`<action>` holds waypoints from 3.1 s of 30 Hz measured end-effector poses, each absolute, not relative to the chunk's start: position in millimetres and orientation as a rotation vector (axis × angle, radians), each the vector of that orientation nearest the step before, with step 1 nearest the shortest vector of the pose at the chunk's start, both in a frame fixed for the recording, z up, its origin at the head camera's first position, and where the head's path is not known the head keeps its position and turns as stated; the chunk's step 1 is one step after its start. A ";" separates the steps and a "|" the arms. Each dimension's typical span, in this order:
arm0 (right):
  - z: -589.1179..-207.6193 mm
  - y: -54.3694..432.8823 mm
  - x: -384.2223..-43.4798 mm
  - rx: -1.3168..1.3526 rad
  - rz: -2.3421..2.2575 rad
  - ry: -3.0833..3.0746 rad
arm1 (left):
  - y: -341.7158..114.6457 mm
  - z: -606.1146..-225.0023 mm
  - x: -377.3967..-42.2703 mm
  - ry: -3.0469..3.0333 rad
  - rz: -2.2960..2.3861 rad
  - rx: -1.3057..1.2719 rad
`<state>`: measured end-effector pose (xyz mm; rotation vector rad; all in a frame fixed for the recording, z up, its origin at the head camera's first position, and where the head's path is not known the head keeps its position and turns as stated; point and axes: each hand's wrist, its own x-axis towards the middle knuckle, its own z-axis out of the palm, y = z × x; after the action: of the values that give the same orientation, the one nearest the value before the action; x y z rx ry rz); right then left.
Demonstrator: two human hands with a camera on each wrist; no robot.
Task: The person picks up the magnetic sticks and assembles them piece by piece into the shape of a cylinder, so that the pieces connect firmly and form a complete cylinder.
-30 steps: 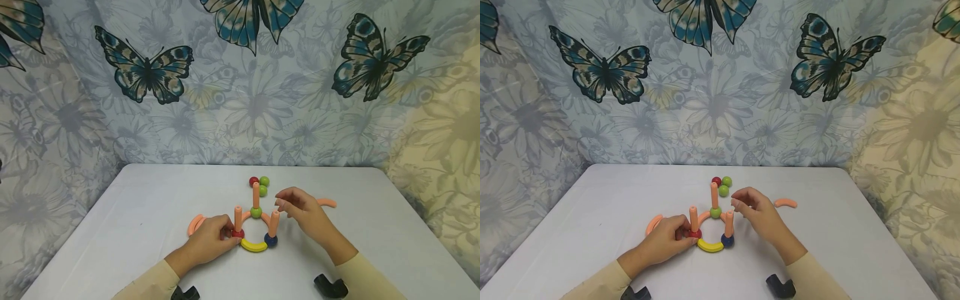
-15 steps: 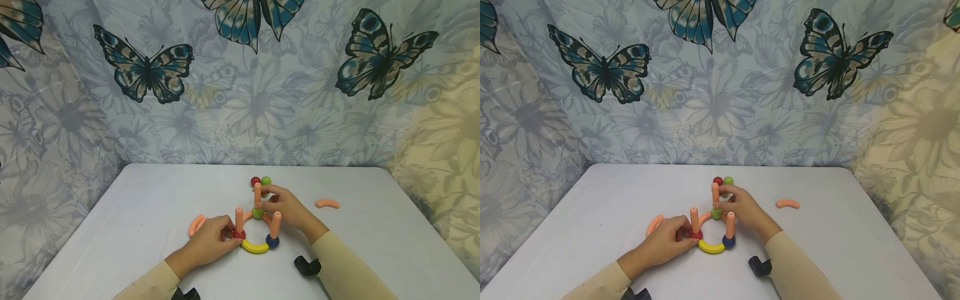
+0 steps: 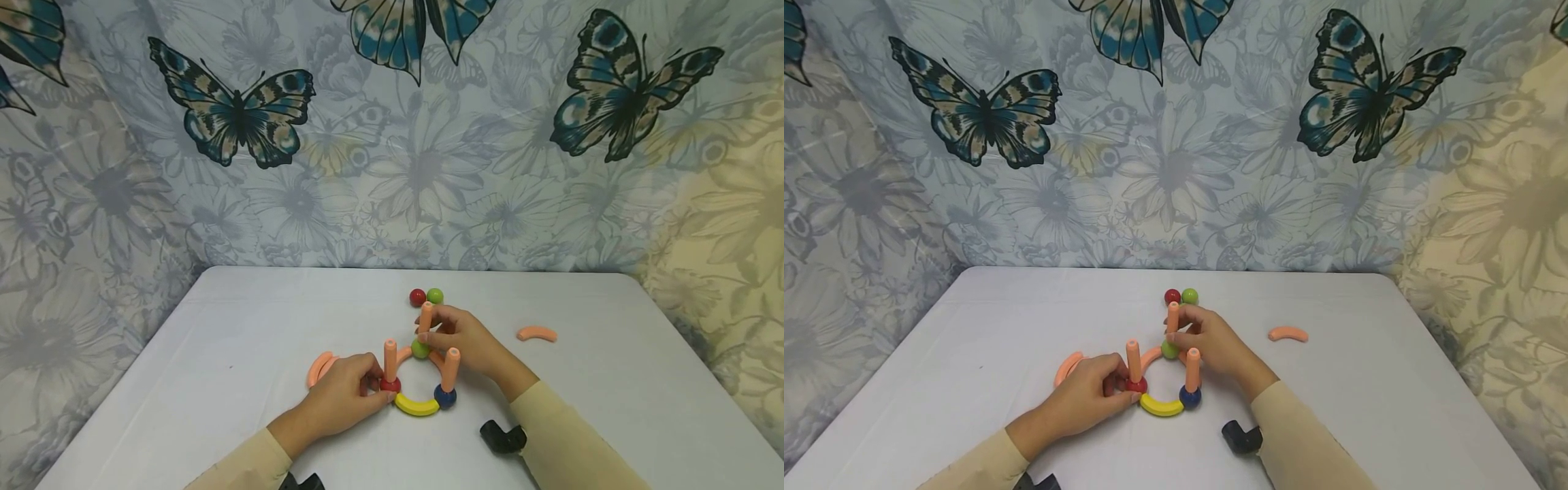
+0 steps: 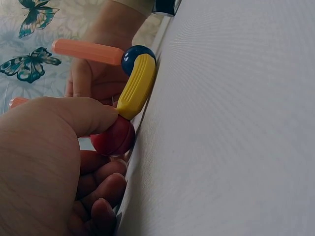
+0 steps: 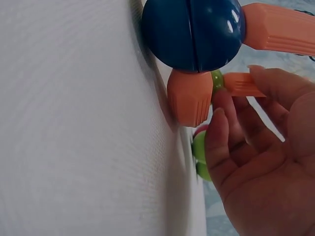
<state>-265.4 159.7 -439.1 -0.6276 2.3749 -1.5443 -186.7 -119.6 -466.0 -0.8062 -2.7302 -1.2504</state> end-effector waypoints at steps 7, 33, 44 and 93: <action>-441.0 161.4 -263.7 -0.618 -1.516 2.392 | -118.9 -464.8 -185.5 -2.715 -1.239 -0.820; -447.5 174.1 -292.8 -0.409 -1.579 2.577 | -123.3 -472.3 -190.7 -2.528 -1.333 -0.921; -459.3 166.0 -306.7 -0.489 -1.399 2.667 | -122.2 -474.3 -191.8 -2.524 -1.314 -0.901; -390.9 155.9 -262.7 -0.726 -1.836 2.387 | -123.3 -472.8 -192.1 -2.578 -1.314 -0.880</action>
<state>-262.7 155.9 -390.9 -0.7255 2.3872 -1.8355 -192.1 -123.3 -472.8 -0.8797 -2.5778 -1.3138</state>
